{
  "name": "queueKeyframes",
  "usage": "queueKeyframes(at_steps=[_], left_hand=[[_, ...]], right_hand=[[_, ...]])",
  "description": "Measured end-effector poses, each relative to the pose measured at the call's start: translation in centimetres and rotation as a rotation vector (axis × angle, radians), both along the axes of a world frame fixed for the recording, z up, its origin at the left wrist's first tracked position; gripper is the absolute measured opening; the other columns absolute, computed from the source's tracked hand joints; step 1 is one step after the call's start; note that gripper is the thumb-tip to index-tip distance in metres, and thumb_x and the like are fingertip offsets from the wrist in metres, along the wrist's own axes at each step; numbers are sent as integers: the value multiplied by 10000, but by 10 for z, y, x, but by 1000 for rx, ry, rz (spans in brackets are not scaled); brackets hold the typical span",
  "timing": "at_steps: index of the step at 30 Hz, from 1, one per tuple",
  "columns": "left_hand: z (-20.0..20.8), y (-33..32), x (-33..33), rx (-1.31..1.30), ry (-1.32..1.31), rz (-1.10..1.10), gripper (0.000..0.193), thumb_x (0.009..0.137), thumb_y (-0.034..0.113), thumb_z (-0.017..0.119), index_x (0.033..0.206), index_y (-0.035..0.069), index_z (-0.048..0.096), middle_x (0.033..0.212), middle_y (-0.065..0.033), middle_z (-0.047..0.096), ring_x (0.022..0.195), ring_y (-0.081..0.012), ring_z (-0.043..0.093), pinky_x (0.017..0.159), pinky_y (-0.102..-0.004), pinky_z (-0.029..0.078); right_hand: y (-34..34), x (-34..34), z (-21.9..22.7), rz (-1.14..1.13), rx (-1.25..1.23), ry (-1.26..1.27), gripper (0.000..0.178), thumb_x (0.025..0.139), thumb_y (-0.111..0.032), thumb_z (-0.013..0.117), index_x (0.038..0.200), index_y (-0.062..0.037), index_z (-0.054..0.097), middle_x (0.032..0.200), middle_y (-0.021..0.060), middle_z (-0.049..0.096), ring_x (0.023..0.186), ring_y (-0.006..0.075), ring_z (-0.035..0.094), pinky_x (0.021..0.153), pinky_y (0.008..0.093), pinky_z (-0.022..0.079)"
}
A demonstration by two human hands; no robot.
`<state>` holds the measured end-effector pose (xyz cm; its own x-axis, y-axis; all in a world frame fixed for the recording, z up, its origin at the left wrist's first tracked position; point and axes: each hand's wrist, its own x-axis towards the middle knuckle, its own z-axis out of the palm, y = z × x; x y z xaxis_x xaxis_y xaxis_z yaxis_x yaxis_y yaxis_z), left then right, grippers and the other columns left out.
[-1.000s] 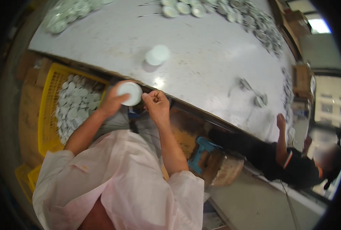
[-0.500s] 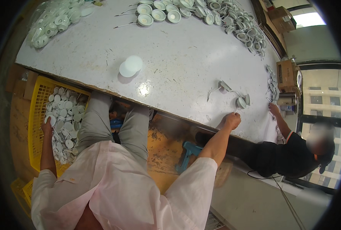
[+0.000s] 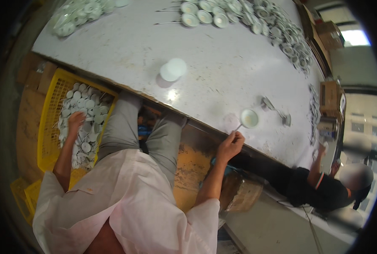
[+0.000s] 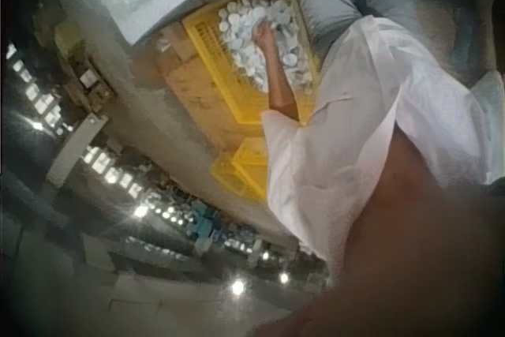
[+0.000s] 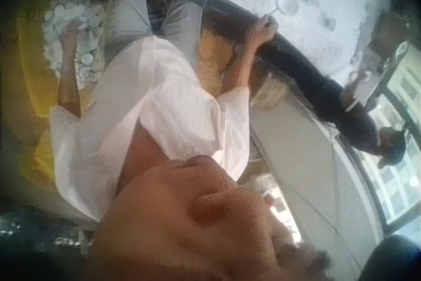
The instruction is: The person assembles round light fixtures by taking base units from a crate, picking up round covers from the table, snapping the covers onto the bases, and placing the assembled lights on the table.
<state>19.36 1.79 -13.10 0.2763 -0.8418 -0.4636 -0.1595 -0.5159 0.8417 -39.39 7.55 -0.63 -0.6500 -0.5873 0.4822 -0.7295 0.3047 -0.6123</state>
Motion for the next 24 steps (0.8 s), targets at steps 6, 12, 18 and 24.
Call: queueKeyframes(at_steps=[6,12,18,24], left_hand=[[139,-20,-205,-300,693,-590,885,696,-48,722,1402,62,200,1437,-138,302,1223,-258,448,827,-301,476],[163,-32,-219,-470,395,-485,844,631,219,837,1302,15,367,1190,-85,527,1096,-154,510,927,-300,429],[154,-22,-194,-560,136,-387,747,630,105,816,1251,12,411,1125,-91,581,1073,-166,539,924,-303,432],[144,-8,-200,-507,185,-427,760,639,95,809,1270,14,392,1145,-89,569,1084,-164,533,933,-304,428]], right_hand=[[-22,158,-3,571,4,-322,70,812,-5,593,858,8,541,810,107,559,712,210,537,658,315,448],[-32,215,7,1061,46,-265,96,792,17,624,814,-4,532,738,42,505,597,106,470,559,229,405],[-120,165,21,444,88,-622,225,819,-210,665,764,-36,532,630,11,495,522,100,456,500,228,395],[-170,155,24,391,301,-930,374,814,-354,665,677,-34,527,596,37,516,497,115,486,457,242,403]])
